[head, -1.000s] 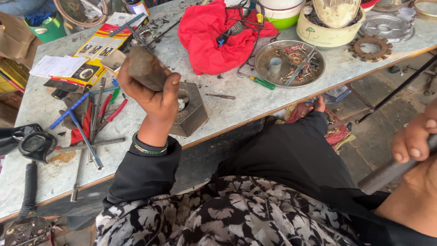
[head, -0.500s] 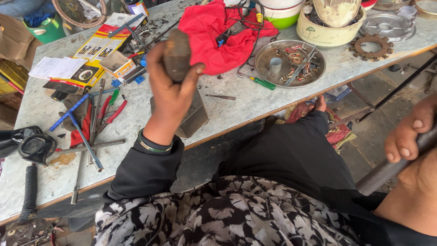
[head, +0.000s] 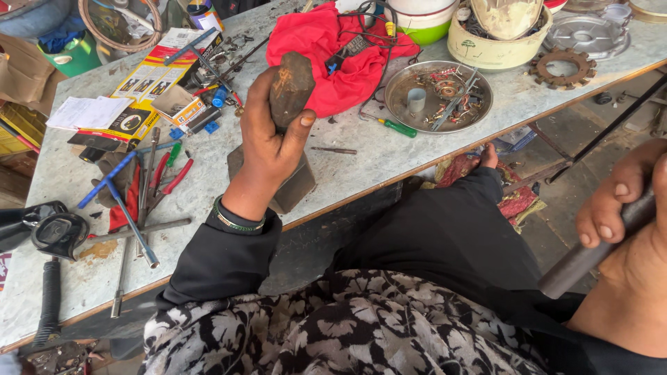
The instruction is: The person disassembles a small electric motor on a workbench by using a hammer, pliers, and a screwdriver to remove internal components and separate the metal casing.
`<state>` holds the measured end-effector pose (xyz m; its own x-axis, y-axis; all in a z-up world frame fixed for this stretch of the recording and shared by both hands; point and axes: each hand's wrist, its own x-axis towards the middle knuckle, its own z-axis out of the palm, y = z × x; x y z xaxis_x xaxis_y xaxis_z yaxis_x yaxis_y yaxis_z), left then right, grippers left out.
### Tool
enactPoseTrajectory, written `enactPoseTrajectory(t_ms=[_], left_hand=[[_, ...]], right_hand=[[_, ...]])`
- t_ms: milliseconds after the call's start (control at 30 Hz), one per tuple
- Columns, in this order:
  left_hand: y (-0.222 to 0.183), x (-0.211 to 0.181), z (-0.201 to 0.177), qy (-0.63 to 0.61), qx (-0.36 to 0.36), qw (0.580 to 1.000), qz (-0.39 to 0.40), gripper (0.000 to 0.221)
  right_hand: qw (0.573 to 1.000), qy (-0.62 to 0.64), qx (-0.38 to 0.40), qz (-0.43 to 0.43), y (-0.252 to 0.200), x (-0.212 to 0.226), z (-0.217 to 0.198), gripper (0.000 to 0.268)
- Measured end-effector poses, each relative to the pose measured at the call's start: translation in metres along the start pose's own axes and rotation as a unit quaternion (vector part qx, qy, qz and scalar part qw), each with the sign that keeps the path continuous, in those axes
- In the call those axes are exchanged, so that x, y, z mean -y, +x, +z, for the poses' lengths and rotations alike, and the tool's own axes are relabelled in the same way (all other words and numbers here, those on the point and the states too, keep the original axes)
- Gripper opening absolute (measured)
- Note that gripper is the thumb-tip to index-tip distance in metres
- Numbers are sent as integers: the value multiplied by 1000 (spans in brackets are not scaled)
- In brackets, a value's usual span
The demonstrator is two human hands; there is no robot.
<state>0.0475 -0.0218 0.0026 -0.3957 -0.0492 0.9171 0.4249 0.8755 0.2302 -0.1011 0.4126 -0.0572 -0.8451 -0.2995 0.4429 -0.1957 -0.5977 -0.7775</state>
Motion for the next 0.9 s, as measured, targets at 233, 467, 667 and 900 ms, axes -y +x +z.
enactPoseTrajectory(t_ms=[233, 467, 667, 900], left_hand=[[1, 5, 3, -7, 10, 1000, -2, 59], [3, 1, 4, -26, 17, 1000, 2, 58], [5, -1, 3, -28, 31, 999, -3, 59], [5, 1, 7, -8, 31, 999, 20, 59]], right_hand=[[1000, -9, 6, 18, -2, 8, 19, 46], [1000, -27, -3, 14, -2, 6, 18, 44], [998, -67, 3, 9, -3, 4, 18, 48], [998, -57, -14, 9, -5, 16, 43, 42]])
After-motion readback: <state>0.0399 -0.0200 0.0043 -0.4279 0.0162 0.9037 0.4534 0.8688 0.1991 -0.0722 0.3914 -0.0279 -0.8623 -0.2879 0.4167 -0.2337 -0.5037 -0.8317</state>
